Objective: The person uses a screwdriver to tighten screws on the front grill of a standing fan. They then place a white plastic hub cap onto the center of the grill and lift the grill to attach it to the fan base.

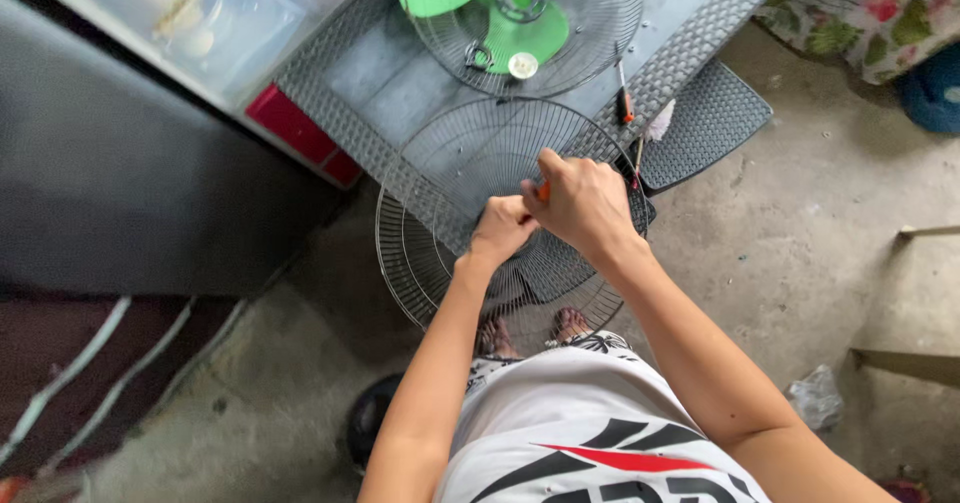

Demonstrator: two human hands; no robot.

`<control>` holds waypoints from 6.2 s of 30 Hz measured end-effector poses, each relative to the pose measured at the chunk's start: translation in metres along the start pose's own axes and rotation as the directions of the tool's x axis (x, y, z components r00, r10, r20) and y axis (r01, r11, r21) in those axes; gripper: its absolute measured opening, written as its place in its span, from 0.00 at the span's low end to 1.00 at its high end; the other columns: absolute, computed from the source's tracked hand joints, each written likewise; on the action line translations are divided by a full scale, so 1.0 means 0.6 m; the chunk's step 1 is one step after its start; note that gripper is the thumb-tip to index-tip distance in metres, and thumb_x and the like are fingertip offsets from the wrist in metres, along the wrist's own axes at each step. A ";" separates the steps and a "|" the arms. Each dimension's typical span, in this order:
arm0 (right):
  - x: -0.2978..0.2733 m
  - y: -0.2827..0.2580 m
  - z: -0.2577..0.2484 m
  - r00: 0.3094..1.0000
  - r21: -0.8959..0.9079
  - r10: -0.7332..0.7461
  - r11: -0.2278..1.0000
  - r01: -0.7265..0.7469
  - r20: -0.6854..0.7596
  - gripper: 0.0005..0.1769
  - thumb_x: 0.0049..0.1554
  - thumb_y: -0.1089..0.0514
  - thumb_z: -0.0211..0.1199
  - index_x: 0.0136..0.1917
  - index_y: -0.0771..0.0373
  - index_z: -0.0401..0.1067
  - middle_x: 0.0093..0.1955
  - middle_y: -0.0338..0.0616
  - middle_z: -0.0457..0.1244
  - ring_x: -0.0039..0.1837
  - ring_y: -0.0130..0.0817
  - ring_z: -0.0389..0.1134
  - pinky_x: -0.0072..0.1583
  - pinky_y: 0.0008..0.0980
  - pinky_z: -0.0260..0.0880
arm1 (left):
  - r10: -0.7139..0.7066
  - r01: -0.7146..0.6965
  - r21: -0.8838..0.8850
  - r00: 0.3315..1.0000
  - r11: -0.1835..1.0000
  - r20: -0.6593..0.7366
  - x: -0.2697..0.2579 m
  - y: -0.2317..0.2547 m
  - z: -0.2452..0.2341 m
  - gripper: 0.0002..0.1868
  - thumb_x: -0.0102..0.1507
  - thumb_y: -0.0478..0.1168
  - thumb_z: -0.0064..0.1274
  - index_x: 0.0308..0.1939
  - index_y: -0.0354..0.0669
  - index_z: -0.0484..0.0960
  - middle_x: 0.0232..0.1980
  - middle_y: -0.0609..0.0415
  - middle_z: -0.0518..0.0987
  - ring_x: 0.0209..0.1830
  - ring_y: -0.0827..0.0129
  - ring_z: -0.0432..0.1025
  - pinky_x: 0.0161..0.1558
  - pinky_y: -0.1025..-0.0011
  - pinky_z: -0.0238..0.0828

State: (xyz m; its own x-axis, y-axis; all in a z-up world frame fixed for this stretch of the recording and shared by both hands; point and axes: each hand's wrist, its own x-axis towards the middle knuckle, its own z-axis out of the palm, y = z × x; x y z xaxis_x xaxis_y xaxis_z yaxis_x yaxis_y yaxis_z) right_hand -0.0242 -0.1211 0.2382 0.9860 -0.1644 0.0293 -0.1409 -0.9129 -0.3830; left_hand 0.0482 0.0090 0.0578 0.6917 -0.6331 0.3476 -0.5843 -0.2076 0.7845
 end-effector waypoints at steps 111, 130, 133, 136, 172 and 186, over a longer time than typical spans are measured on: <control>-0.022 -0.022 -0.041 0.993 0.232 0.119 0.966 -0.115 0.000 0.16 0.42 0.59 0.76 0.40 0.68 0.74 0.37 0.54 0.70 0.42 0.47 0.74 0.48 0.41 0.74 | -0.075 0.089 -0.030 0.947 0.996 0.312 0.061 0.134 -0.100 0.14 0.53 0.39 0.67 0.41 0.39 0.84 0.34 0.48 0.85 0.32 0.58 0.80 0.41 0.64 0.78; -0.023 -0.037 -0.019 0.956 -0.121 0.290 0.951 -0.283 0.038 0.30 0.62 0.33 0.60 0.43 0.64 0.77 0.42 0.53 0.70 0.47 0.48 0.73 0.51 0.43 0.72 | -0.032 0.056 -0.095 0.970 0.994 0.239 0.053 0.101 -0.095 0.17 0.56 0.30 0.67 0.48 0.40 0.83 0.41 0.48 0.86 0.41 0.62 0.83 0.43 0.69 0.80; -0.044 -0.020 -0.033 0.986 0.020 -0.054 0.998 0.058 -0.155 0.29 0.49 0.43 0.72 0.53 0.67 0.74 0.51 0.53 0.68 0.54 0.49 0.70 0.53 0.45 0.70 | -0.061 0.087 -0.075 0.952 0.993 0.301 0.068 0.100 -0.093 0.18 0.58 0.28 0.65 0.51 0.40 0.84 0.40 0.45 0.86 0.42 0.59 0.82 0.42 0.67 0.79; -0.049 -0.006 -0.035 0.938 0.071 -0.277 0.952 0.297 -0.210 0.29 0.43 0.55 0.74 0.58 0.64 0.74 0.55 0.51 0.68 0.58 0.48 0.69 0.58 0.43 0.69 | -0.091 0.153 -0.142 0.926 0.978 0.367 0.074 0.094 -0.104 0.18 0.56 0.28 0.64 0.50 0.41 0.84 0.39 0.50 0.88 0.38 0.68 0.84 0.43 0.71 0.80; -0.041 0.032 -0.038 0.866 0.308 0.258 0.943 -0.128 -0.428 0.13 0.58 0.57 0.71 0.47 0.68 0.72 0.40 0.52 0.71 0.43 0.44 0.74 0.47 0.40 0.73 | -0.096 0.036 0.337 0.982 0.941 0.162 -0.068 -0.039 0.000 0.20 0.58 0.36 0.64 0.55 0.44 0.84 0.47 0.50 0.78 0.50 0.56 0.74 0.51 0.60 0.73; -0.055 0.041 0.009 0.952 0.239 0.145 0.968 -0.079 -0.270 0.17 0.55 0.54 0.71 0.47 0.68 0.68 0.41 0.54 0.69 0.46 0.51 0.73 0.48 0.45 0.71 | -0.250 0.250 -0.002 0.967 0.968 0.042 -0.056 -0.060 0.018 0.22 0.56 0.32 0.63 0.55 0.43 0.83 0.47 0.51 0.81 0.39 0.63 0.80 0.44 0.69 0.79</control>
State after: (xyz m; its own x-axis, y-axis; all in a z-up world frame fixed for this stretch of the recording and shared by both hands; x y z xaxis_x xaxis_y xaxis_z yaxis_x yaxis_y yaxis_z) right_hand -0.0595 -0.1361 0.2226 0.8938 -0.3895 0.2222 -0.1927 -0.7810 -0.5940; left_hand 0.0418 0.0296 0.0123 0.7974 -0.5916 0.1187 -0.3917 -0.3580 0.8476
